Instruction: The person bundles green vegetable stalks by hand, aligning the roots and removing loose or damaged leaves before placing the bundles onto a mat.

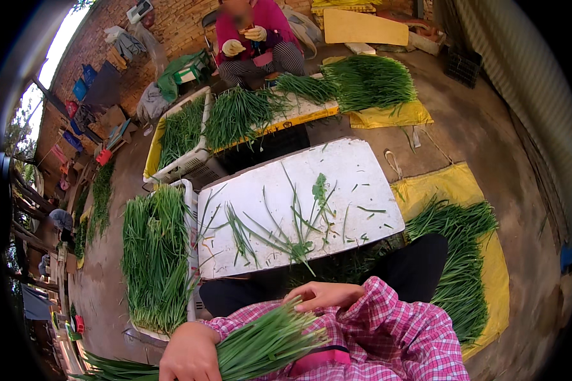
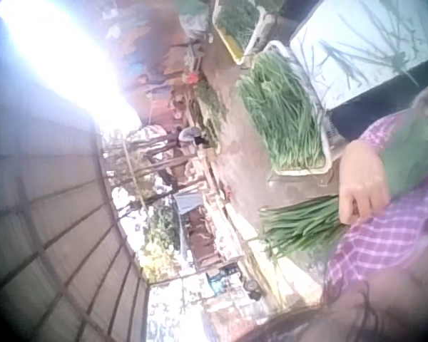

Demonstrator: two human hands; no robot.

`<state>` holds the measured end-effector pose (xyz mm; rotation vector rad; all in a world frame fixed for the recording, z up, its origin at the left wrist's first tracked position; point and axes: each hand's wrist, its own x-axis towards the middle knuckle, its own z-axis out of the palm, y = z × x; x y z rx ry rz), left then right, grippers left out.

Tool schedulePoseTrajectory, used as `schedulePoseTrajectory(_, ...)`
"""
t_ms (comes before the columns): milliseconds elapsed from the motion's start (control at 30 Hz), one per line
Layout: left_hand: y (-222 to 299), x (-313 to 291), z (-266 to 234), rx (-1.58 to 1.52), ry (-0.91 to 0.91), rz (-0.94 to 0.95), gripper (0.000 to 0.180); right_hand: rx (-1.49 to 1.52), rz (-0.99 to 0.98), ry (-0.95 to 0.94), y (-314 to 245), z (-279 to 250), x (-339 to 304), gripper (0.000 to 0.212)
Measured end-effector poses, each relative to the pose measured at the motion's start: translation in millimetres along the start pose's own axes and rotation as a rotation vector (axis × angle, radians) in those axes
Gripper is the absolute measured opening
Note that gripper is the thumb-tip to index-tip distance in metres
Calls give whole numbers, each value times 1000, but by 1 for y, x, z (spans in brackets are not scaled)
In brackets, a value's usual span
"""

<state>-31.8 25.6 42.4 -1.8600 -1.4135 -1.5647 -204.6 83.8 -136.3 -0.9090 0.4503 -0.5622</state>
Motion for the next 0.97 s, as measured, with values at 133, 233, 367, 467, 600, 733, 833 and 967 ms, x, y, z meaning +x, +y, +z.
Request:
schedulePoseTrajectory(133,-5,-4,-1,-35,-50,-25,11,401,-4,-50,21,4,-1,36)
schedulePoseTrajectory(233,-5,-2,-4,-84,-142,-43,10,422,-40,-89,28,2,-3,33)
schedulePoseTrajectory(367,-6,-7,0,-87,-62,-31,13,452,-8,70,25,8,-5,26)
schedulePoseTrajectory(467,-4,-8,3,-89,-56,-73,15,416,69,93,26,9,-4,24)
schedulePoseTrajectory(600,-18,-23,-2,-123,-71,-35,18,380,17,231,37,-5,-16,24)
schedulePoseTrajectory(733,-14,-23,2,-122,-65,-51,19,435,-21,234,47,-6,-15,23)
schedulePoseTrajectory(833,-8,-18,5,-109,-32,-51,19,352,-58,254,53,-2,-10,22)
schedulePoseTrajectory(967,-8,-23,5,-96,-32,-19,18,357,-48,415,62,-7,-15,22)
